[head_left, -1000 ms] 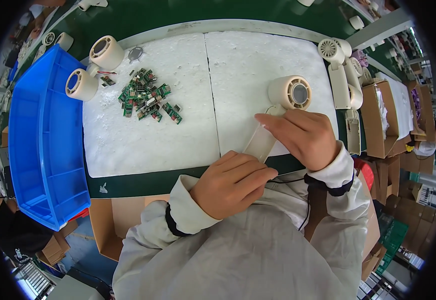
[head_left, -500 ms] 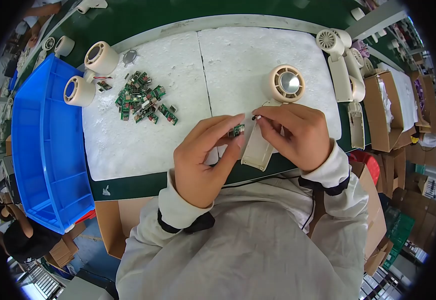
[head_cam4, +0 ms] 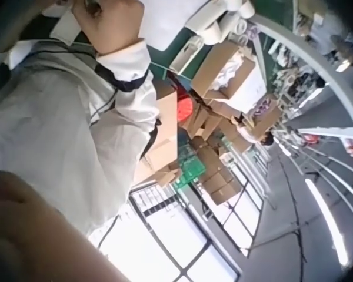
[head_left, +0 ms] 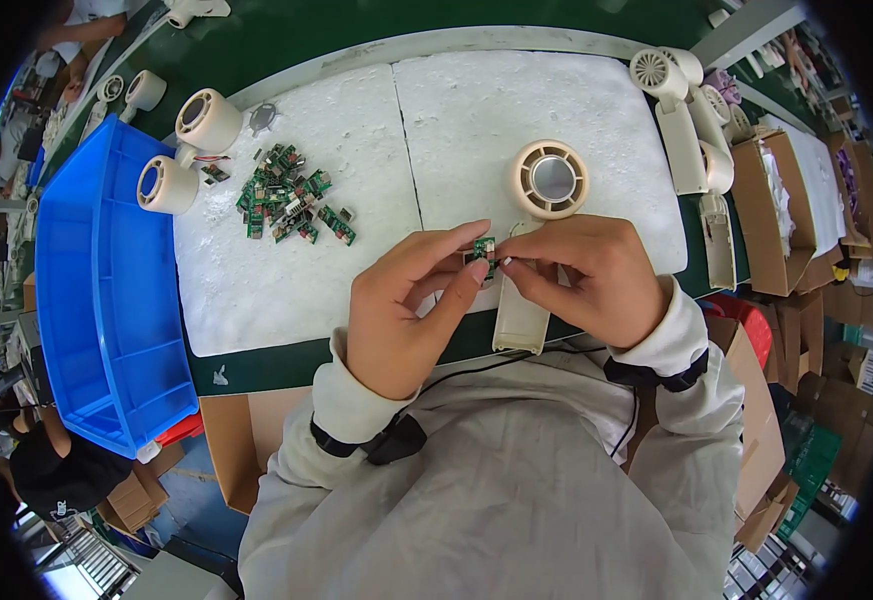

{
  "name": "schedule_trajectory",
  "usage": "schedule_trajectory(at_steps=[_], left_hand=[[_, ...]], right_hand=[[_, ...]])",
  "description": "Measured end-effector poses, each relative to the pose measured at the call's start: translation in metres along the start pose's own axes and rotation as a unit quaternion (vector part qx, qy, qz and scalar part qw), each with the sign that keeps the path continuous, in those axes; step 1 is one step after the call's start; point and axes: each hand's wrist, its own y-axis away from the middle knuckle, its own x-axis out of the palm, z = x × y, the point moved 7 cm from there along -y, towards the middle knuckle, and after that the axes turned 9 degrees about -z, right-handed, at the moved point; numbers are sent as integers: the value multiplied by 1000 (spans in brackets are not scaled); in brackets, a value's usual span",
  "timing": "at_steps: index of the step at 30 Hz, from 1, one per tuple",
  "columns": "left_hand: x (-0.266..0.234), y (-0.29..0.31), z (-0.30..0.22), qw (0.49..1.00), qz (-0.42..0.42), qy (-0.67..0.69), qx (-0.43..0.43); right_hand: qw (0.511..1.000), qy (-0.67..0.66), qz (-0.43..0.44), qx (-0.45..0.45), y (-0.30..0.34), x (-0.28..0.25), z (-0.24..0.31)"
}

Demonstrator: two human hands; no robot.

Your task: The person picks up a fan housing and a circuit board, connects the wires to the board by hand, and presses the board into the housing. They repeat this process for several fans, occasionally moving completed housings aside and reaching for new components.

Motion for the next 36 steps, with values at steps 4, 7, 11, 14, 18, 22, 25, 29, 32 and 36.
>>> schedule_trajectory(at_steps=[4, 7, 11, 14, 18, 22, 25, 29, 32, 36], left_hand=[[-1, 0, 2, 999, 14, 34, -32], [0, 1, 6, 997, 31, 49, -58], [1, 1, 1, 998, 35, 22, -47], [0, 0, 1, 999, 37, 11, -24], [2, 0, -2, 999, 48, -9, 0], [2, 2, -1, 999, 39, 8, -8], [1, 3, 2, 999, 43, 15, -10], [0, 4, 2, 997, 78, 2, 9], [2, 8, 1, 994, 105, 1, 21], [9, 14, -1, 987, 143, 68, -37]], right_hand=[[1000, 4, 22, -3, 0, -1, -1], [998, -14, 50, 41, 1, -1, -4], [993, -22, 67, 95, 2, -2, -7], [990, -43, 51, 122, 6, -1, -11], [987, -80, 9, 138, 9, -3, -13], [989, -81, -7, 123, 9, -4, -11], [988, -91, -10, 128, 11, -4, -12], [994, -69, -2, 88, 12, -5, -7], [994, -86, 0, 68, 18, -6, -6], [989, -115, 43, 77, 27, -8, -7]])
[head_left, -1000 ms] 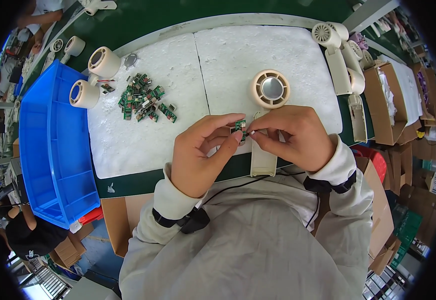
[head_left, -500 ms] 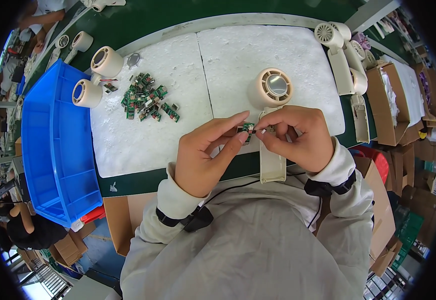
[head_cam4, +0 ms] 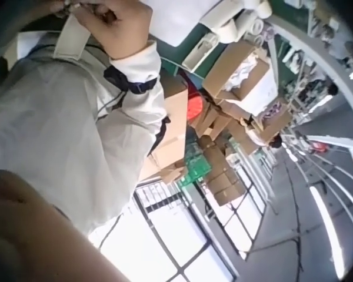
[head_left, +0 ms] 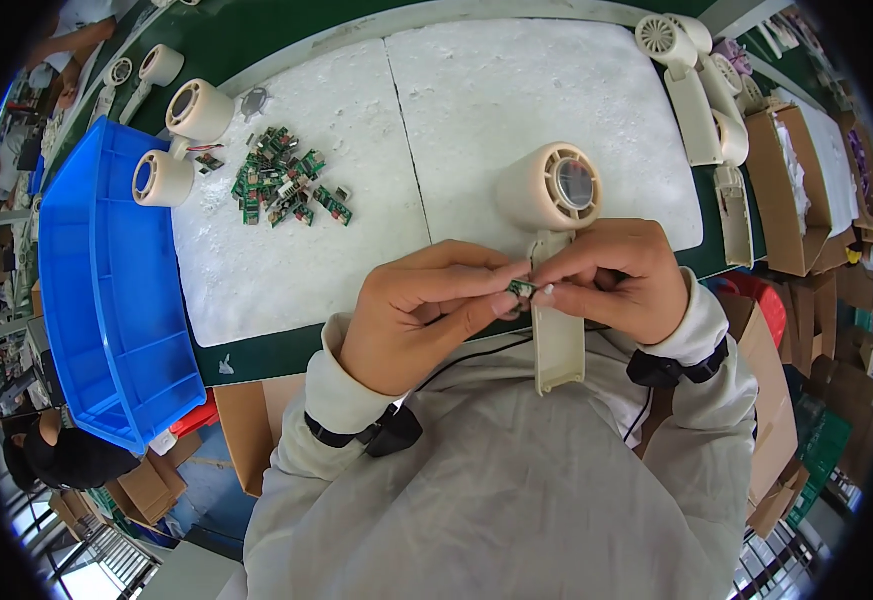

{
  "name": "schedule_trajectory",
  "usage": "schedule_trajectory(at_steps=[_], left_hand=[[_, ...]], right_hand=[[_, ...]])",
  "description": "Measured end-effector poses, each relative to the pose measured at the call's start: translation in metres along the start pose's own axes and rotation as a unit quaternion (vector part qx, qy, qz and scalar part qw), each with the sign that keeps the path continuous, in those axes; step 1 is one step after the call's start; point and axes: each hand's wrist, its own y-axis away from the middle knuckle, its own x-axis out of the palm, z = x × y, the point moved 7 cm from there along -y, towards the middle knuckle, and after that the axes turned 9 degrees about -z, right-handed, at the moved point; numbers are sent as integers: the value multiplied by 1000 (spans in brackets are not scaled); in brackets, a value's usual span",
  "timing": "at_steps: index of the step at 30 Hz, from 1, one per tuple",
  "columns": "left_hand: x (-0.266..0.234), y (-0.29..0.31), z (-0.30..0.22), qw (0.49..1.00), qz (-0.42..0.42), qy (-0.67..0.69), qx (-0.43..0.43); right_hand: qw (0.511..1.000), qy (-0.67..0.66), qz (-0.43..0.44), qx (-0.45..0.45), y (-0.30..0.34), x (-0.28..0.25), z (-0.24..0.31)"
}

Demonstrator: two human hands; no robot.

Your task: The person picks up a fan housing and a circuit board, connects the wires to the board by hand, and presses the board into the housing. They repeat this process for several fans, occasionally moving completed housings aside and reaching for new components.

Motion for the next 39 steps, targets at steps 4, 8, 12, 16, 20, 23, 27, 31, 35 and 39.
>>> schedule_trajectory(at_steps=[4, 8, 12, 16, 20, 23, 27, 31, 35, 39], left_hand=[[6, 3, 9, 995, 30, 69, -71], [4, 3, 8, 996, 30, 53, -62], [2, 5, 7, 997, 23, 24, -65], [0, 6, 5, 996, 35, -80, -28], [4, 5, -3, 982, 32, -178, 46], [5, 9, 1, 982, -41, -176, 56], [6, 11, 0, 979, -94, -158, 83], [4, 10, -1, 976, -115, -163, 91], [4, 12, 2, 971, -148, -165, 91], [5, 12, 2, 964, -155, -181, 122]], right_hand=[[996, -72, 17, 41, 5, 4, -9], [995, -77, 15, 54, 6, 5, -12], [997, -65, 13, 44, 6, 4, -9], [1000, -20, -12, 18, 10, 2, -6], [1000, -17, -21, -9, 11, 4, -12], [999, 15, -32, -9, 9, 1, -9], [992, 65, -84, -63, 10, -6, 3], [978, 84, -116, -151, 9, -6, 12], [979, 85, -70, -169, 6, -3, 18], [988, 79, -72, -115, 5, -6, 16]])
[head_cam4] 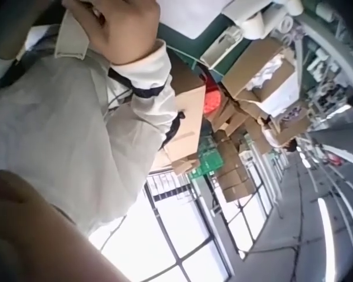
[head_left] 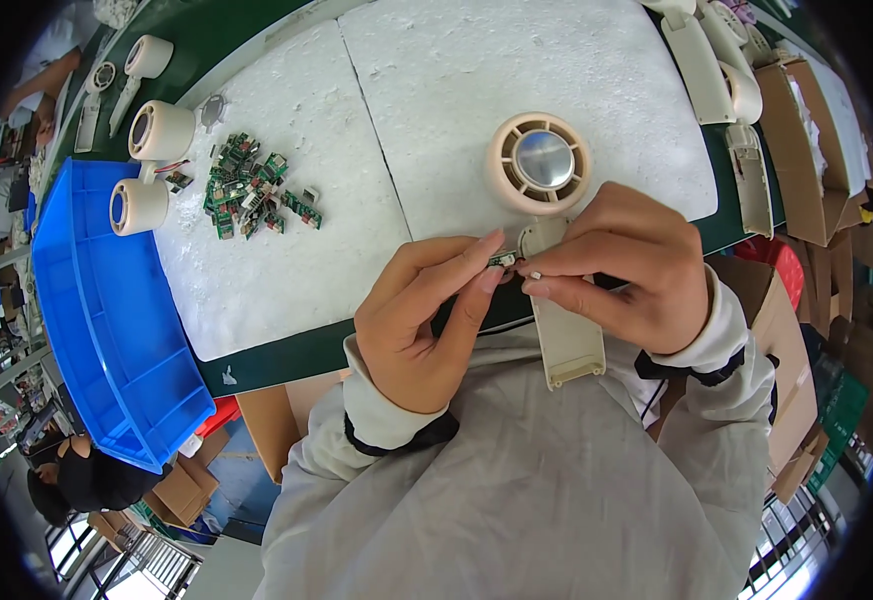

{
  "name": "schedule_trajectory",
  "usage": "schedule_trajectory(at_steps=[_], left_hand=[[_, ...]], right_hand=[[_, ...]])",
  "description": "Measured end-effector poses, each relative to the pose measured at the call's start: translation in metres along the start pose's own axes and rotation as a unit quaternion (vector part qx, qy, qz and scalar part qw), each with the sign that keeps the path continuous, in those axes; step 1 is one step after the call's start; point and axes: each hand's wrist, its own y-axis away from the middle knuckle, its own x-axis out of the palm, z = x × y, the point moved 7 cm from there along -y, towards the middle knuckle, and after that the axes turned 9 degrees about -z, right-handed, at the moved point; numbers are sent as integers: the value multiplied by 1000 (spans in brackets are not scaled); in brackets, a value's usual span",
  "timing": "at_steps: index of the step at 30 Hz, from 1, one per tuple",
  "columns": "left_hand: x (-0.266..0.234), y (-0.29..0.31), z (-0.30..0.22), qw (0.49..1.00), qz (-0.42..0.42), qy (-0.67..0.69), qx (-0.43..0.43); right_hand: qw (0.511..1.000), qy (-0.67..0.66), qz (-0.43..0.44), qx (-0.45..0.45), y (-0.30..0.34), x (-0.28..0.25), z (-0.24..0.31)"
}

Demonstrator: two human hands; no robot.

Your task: The person picks up a fan housing and a circuit board, connects the wires to the board by hand, and presses the board into the housing. They repeat this process for several fans, occasionally moving completed housings aside and reaching for new components.

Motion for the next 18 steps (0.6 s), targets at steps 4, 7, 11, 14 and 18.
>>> schedule_trajectory(at_steps=[4, 7, 11, 14, 18], left_hand=[[2, 1, 1, 999, -20, 35, -24], [1, 2, -2, 999, -33, -28, 23], [5, 6, -13, 990, -38, -111, 85], [7, 9, -19, 981, -36, -147, 118], [10, 10, -19, 974, -30, -173, 145]], right_hand=[[997, 38, -57, 17, 4, -4, -1], [993, 81, -87, -12, 6, -2, 0], [983, 142, -89, -72, 6, 3, 8], [979, 166, -69, -98, 8, 6, 13], [976, 165, -62, -131, 10, 7, 13]])
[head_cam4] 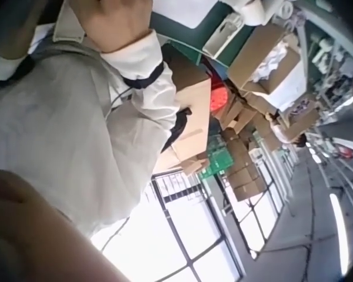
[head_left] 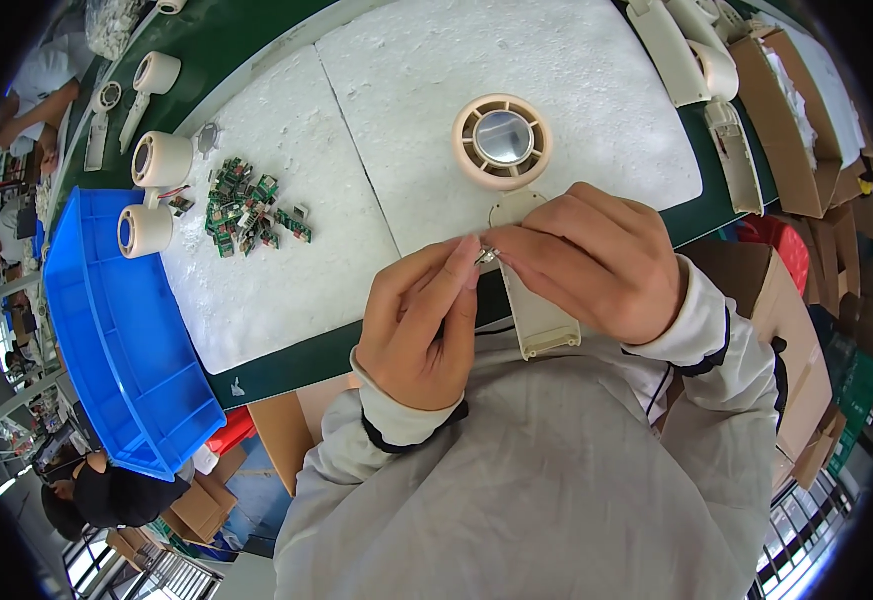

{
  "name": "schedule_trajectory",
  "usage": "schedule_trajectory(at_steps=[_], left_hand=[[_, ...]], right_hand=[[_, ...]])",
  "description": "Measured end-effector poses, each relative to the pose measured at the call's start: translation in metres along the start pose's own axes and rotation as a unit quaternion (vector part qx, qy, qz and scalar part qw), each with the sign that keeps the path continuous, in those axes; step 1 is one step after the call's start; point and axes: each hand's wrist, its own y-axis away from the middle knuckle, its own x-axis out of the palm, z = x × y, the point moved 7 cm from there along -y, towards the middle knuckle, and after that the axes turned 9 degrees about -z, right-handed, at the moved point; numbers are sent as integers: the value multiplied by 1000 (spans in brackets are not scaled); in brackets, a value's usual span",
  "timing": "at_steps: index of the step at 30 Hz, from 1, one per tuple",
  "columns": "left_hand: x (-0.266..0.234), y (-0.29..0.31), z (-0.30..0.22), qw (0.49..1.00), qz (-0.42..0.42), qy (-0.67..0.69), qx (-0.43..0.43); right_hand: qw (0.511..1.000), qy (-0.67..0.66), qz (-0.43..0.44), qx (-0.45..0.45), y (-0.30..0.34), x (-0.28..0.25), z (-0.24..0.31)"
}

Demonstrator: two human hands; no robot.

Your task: The person picks up a fan housing and a circuit board, connects the wires to the board by hand, and presses the board into the housing. They repeat this process for several fans, occasionally moving completed housings aside and reaching for new components.

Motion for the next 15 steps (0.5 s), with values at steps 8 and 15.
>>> schedule_trajectory(at_steps=[8, 15], left_hand=[[-2, -3, -6, 998, 29, -37, 32], [-7, -18, -19, 996, 46, -41, 58]], right_hand=[[988, -103, 9, 111, -4, 0, -16], [961, -153, 17, 230, 0, -7, -30]])
